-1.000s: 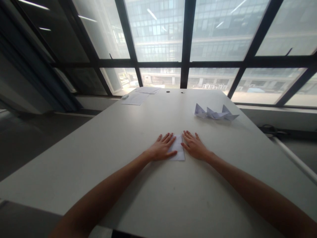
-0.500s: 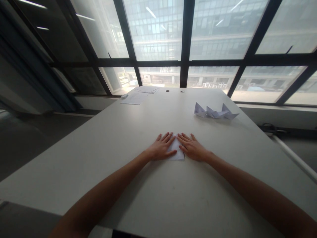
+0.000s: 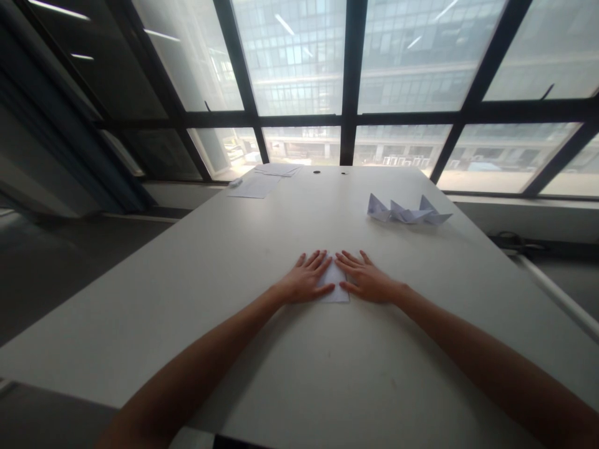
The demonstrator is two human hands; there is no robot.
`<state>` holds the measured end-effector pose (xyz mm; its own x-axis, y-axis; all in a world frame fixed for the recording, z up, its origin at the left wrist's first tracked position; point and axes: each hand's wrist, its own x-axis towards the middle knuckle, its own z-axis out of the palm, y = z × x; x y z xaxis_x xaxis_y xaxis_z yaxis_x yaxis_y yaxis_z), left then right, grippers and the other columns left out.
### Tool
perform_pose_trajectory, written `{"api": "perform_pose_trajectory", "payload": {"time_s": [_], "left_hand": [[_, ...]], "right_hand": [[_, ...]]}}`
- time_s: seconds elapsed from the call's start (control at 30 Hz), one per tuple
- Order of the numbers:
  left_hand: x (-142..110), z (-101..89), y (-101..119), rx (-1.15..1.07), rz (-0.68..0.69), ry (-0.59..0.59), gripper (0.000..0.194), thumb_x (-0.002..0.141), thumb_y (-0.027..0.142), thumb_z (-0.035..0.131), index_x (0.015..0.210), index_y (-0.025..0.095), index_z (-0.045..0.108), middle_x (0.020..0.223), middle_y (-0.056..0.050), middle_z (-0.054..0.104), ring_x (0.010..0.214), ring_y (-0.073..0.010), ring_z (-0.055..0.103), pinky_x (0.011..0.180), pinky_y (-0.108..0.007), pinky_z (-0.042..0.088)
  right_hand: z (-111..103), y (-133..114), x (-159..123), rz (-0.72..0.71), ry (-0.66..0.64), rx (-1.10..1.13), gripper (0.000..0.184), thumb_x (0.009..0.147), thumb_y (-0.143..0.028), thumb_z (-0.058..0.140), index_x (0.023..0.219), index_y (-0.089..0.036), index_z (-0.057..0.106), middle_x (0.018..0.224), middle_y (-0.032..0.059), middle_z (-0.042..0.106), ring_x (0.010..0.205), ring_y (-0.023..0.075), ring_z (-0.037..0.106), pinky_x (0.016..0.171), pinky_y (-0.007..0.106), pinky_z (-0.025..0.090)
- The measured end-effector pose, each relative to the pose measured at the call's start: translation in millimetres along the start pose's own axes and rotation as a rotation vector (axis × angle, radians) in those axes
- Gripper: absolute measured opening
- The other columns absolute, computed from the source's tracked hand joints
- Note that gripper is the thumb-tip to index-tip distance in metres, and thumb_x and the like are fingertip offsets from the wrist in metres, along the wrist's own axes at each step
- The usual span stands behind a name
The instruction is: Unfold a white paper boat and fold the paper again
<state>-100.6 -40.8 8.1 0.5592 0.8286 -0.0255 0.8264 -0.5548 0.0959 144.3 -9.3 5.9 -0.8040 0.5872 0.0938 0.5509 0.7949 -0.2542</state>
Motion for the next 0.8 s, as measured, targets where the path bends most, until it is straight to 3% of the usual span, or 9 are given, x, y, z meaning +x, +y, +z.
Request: {"api": "perform_pose_trajectory", "payload": {"time_s": [0.17,0.37,0.67,0.8], "left_hand": [[0,0.0,0,-0.006,0.002,-0.007,0.084,0.093,0.071,0.023,0.156,0.019,0.006,0.162,-0.012,0.003,0.149,-0.0283,0.002,0.118,-0.049,0.004],[1,0.7,-1,-0.010,0.003,0.000,0.083,0.093,0.071,0.025,0.156,0.021,0.006,0.162,-0.012,0.003,0.149,-0.0285,0.002,0.118,-0.050,0.004],[0,-0.4,0,-0.007,0.003,-0.001,0.081,0.094,0.070,0.025,0.157,0.022,0.005,0.162,-0.012,0.004,0.149,-0.0285,0.002,0.118,-0.051,0.004],[0,-0.5,-1,0.002,0.003,-0.004,0.081,0.094,0.070,0.024,0.157,0.021,0.005,0.162,-0.012,0.004,0.149,-0.0287,0.002,0.118,-0.051,0.005]], "right_hand": [[-8,0,-5,-0.097,-0.057,0.049,0.080,0.093,-0.061,0.042,0.156,-0.023,0.011,0.161,0.0091,0.012,0.149,0.0280,0.008,0.118,0.055,-0.005],[-13,-4,-6,-0.105,-0.075,0.088,0.086,0.089,-0.063,0.048,0.156,-0.024,0.009,0.161,0.0094,0.012,0.148,0.0280,0.011,0.119,0.052,-0.002],[-5,-7,-1,-0.044,-0.007,0.065,0.067,0.098,-0.052,0.037,0.155,-0.026,0.015,0.160,0.0074,0.020,0.148,0.0247,0.017,0.119,0.053,0.006],[-3,-7,-1,-0.037,0.008,0.059,0.069,0.097,-0.052,0.038,0.156,-0.025,0.014,0.160,0.0083,0.020,0.147,0.0251,0.018,0.119,0.052,0.008]]}}
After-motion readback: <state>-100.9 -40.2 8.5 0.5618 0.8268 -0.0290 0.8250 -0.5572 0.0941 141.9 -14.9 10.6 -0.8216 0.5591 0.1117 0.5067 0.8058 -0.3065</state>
